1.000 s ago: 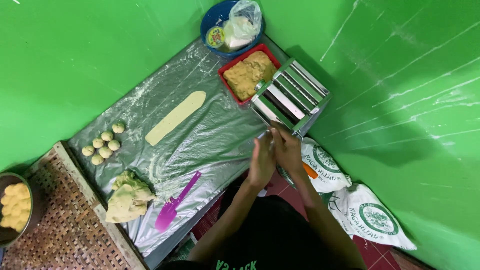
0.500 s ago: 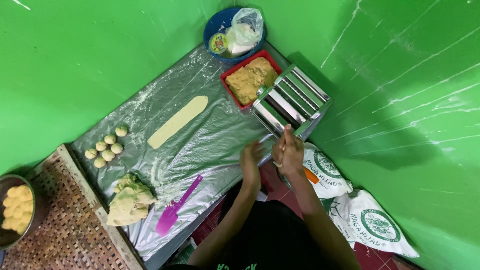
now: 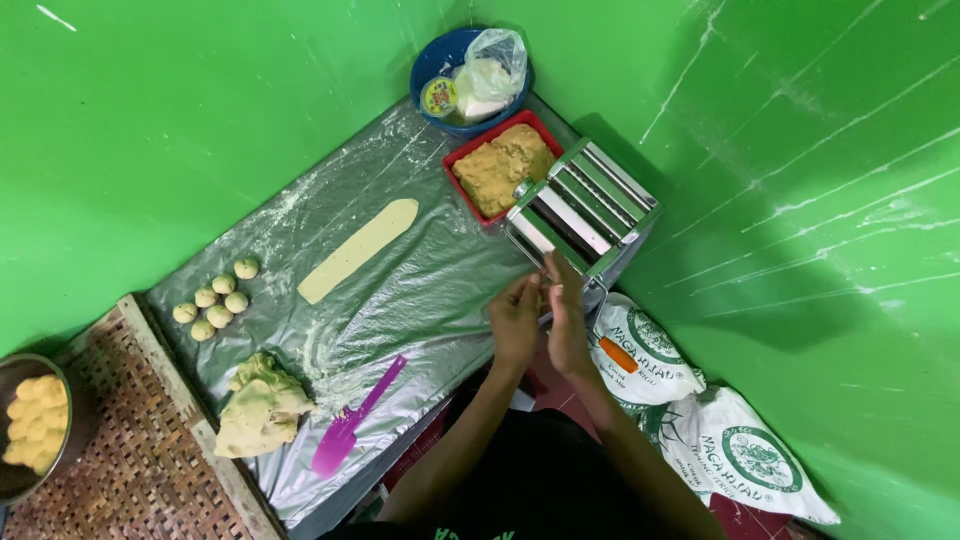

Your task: Flatten dough using a manual roller machine, add filling, and shape into individual pastries.

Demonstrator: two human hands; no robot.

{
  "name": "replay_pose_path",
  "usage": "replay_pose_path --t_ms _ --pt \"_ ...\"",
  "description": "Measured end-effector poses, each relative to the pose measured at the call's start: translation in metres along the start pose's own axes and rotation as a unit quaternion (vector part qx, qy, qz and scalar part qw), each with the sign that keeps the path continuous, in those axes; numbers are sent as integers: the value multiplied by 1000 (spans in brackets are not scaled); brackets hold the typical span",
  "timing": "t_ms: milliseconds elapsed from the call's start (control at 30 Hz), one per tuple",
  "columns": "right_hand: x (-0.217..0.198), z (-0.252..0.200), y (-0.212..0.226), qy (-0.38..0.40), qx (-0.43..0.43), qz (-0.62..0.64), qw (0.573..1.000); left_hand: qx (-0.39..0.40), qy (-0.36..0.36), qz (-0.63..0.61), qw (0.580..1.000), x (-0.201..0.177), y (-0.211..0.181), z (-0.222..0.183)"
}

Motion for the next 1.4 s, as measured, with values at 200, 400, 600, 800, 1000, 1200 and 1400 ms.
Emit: replay_pose_path --t_ms 200,400,600,800,1000,1200,1400 --pt "6 -9 6 22 -73 10 997 -93 30 -9 995 -6 59 17" --pt "7 -16 -9 45 -213 -66 974 -296 -6 -39 954 -6 105 12" --pt "30 -29 42 66 -331 -252 907 -329 140 -289 888 17 18 -22" --pt "7 -5 -46 -32 -424 -418 803 -360 241 -404 806 -1 24 -29" --pt "-13 17 -72 -48 -143 -47 987 -349 144 -355 855 -22 81 -15" --pt "37 1 -79 3 -45 -17 999 -200 103 -270 936 -35 38 2" --pt "93 -42 -42 72 -49 -18 996 -43 -19 -267 963 -82 25 23"
Point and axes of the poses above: each hand's wrist, its own z-axis towards the middle knuckle, its own x-axis out of the palm, y = z × x, the point moved 7 cm from there along z, towards the middle knuckle, and after that the axes turned 3 degrees about z, right-handed, at the moved point
